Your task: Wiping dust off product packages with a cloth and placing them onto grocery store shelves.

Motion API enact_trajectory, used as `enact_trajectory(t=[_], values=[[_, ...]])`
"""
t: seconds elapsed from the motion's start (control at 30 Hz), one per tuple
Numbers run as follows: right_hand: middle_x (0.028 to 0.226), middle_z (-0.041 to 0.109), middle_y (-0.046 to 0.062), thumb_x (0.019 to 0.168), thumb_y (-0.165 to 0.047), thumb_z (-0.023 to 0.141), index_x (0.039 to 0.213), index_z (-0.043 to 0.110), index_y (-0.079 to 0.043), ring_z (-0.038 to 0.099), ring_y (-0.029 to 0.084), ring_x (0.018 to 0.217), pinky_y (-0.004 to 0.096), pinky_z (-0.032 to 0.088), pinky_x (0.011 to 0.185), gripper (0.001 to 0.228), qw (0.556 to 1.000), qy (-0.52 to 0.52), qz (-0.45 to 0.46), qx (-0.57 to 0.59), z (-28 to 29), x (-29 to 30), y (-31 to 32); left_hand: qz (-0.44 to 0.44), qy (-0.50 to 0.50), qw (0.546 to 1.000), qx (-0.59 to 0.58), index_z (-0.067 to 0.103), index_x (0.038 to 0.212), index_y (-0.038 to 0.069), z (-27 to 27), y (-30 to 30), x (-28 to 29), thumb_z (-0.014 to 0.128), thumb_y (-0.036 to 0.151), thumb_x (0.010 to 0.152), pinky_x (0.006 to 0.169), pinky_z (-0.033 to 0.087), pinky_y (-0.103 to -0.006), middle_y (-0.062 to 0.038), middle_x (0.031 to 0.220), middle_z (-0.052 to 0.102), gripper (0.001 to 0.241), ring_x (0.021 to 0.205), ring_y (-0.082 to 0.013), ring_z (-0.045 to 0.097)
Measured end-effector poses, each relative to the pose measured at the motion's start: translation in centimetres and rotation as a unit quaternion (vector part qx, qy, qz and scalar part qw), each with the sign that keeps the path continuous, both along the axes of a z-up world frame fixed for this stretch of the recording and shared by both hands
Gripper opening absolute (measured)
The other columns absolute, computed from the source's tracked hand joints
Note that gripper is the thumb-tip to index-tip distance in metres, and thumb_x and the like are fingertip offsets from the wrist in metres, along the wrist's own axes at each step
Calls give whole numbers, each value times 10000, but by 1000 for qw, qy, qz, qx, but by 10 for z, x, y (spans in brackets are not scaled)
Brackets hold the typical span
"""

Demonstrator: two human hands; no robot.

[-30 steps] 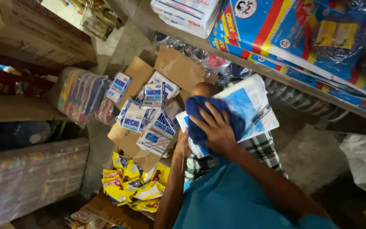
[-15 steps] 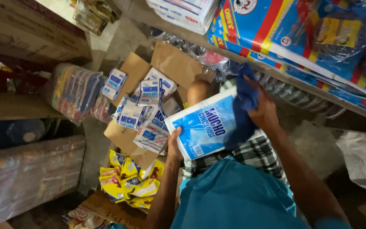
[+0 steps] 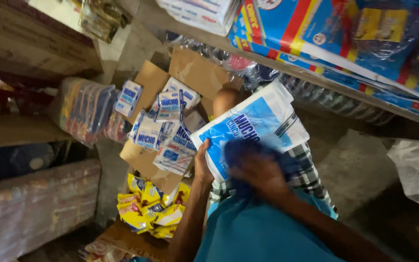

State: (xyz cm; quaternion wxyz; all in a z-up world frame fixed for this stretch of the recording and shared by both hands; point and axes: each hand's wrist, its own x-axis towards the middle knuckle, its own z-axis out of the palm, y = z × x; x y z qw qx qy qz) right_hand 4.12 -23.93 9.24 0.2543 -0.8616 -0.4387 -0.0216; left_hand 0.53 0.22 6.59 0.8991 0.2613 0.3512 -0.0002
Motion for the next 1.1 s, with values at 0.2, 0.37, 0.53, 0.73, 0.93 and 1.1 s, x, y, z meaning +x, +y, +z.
enact_trajectory(t=[0.2, 0.37, 0.53, 0.73, 0.93, 1.1], values=[[1506, 516, 75, 962, -301, 497, 1479, 503, -326, 420, 315, 1455, 611, 344, 1135, 518, 973, -70, 210, 64, 2, 9, 47, -151, -22, 948, -278, 607, 1246, -36, -76, 23, -22, 684, 617, 804, 909, 566, -424, -200, 1116, 738, 792, 983, -340, 709], [1422, 537, 151, 871, -188, 529, 1503, 465, -346, 484, 407, 1317, 592, 403, 962, 655, 950, 119, 55, -282, 107, 94, 24, 40, 7, 999, -20, 613, 1324, 56, 3, -4, -6, 715, 441, 918, 943, 539, -493, -154, 1170, 711, 569, 1019, -338, 680], [1462, 570, 170, 700, -173, 740, 1484, 516, -340, 486, 385, 1410, 567, 416, 1063, 832, 992, -28, -114, 54, 38, 114, -34, 57, 4, 995, -78, 549, 1388, 60, 12, -15, 2, 698, 427, 885, 970, 546, -549, -192, 1286, 668, 640, 1115, -385, 669], [1491, 557, 128, 877, -278, 651, 1447, 548, -325, 473, 354, 1456, 553, 417, 1105, 581, 998, -27, -10, 59, -43, 16, -6, 50, -48, 990, -121, 517, 1451, 66, 8, -13, 10, 660, 424, 924, 1021, 528, -561, -195, 1387, 622, 653, 1194, -394, 645], [1487, 557, 86, 936, -339, 576, 1403, 590, -310, 441, 323, 1460, 574, 381, 1061, 468, 982, -68, 177, 5, -11, -9, 50, -17, -67, 978, -197, 552, 1359, 74, -68, 24, -4, 630, 537, 903, 931, 534, -474, -179, 1283, 637, 654, 1083, -353, 650], [1463, 534, 147, 859, -284, 606, 1416, 585, -248, 364, 363, 1463, 649, 326, 1062, 558, 983, -55, 177, 15, 30, 58, 85, 93, -65, 992, -54, 615, 1373, 114, -116, 31, -17, 621, 528, 871, 954, 565, -437, -121, 1277, 735, 651, 1086, -304, 716]])
